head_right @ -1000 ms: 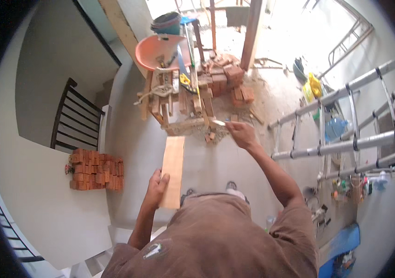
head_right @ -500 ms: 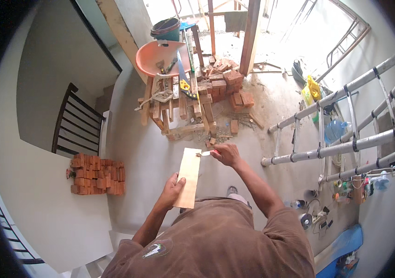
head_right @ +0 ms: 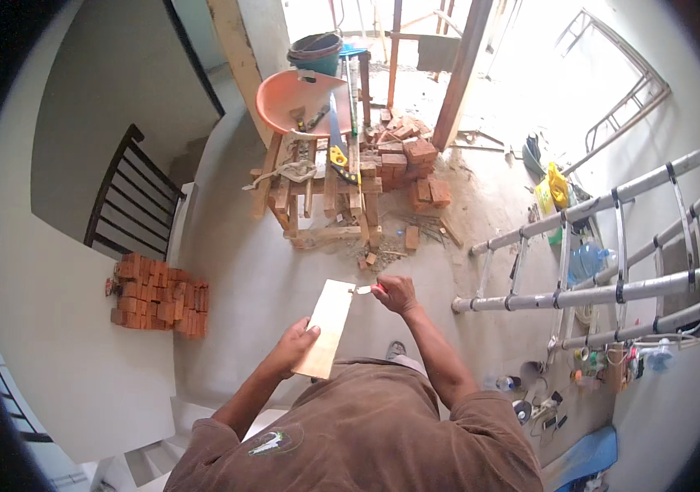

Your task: The person uses a utility knife to shave thin slivers of wood from the edge of a small rectangular board while holding it by hand.

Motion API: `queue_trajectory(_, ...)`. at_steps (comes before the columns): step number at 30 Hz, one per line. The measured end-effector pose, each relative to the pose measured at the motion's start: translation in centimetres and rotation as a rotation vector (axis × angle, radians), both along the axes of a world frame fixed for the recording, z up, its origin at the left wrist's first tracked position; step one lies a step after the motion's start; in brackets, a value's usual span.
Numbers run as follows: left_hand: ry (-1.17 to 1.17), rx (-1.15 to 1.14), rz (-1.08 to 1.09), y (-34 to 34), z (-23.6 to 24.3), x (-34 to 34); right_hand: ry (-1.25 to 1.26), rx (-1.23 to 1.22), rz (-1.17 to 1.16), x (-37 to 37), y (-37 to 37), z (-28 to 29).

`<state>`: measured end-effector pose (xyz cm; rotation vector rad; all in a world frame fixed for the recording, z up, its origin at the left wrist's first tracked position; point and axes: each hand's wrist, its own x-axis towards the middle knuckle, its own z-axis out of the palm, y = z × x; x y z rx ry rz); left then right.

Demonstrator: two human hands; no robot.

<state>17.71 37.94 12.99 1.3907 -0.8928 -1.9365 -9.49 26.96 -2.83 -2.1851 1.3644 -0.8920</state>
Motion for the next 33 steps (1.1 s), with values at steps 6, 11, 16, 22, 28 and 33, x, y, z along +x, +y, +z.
queue_trajectory(6,-0.023,-0.062,-0.050,-0.2,0.4,2.7,-0.089,0.117,-0.018,2.6,-0.3,2.7)
queue_trajectory(11,-0.180,-0.259,0.002,0.3,1.7,3.0,0.083,0.099,-0.022,3.2,0.0,9.8)
queue_trajectory(16,-0.217,-0.440,0.015,-0.6,2.6,0.8,-0.455,0.613,0.188,2.7,-1.3,6.8)
queue_trajectory(22,-0.246,-0.482,0.046,-0.8,2.9,0.2,-0.044,-0.093,-0.012,6.0,0.1,13.6)
queue_trajectory(28,-0.181,-0.352,-0.033,-0.7,1.8,-0.5,0.112,-0.211,0.122,1.1,-5.0,8.5)
queue_trajectory(33,-0.144,-0.271,-0.006,-1.7,2.7,-0.3,-0.048,-0.281,0.154,1.7,-6.3,5.3)
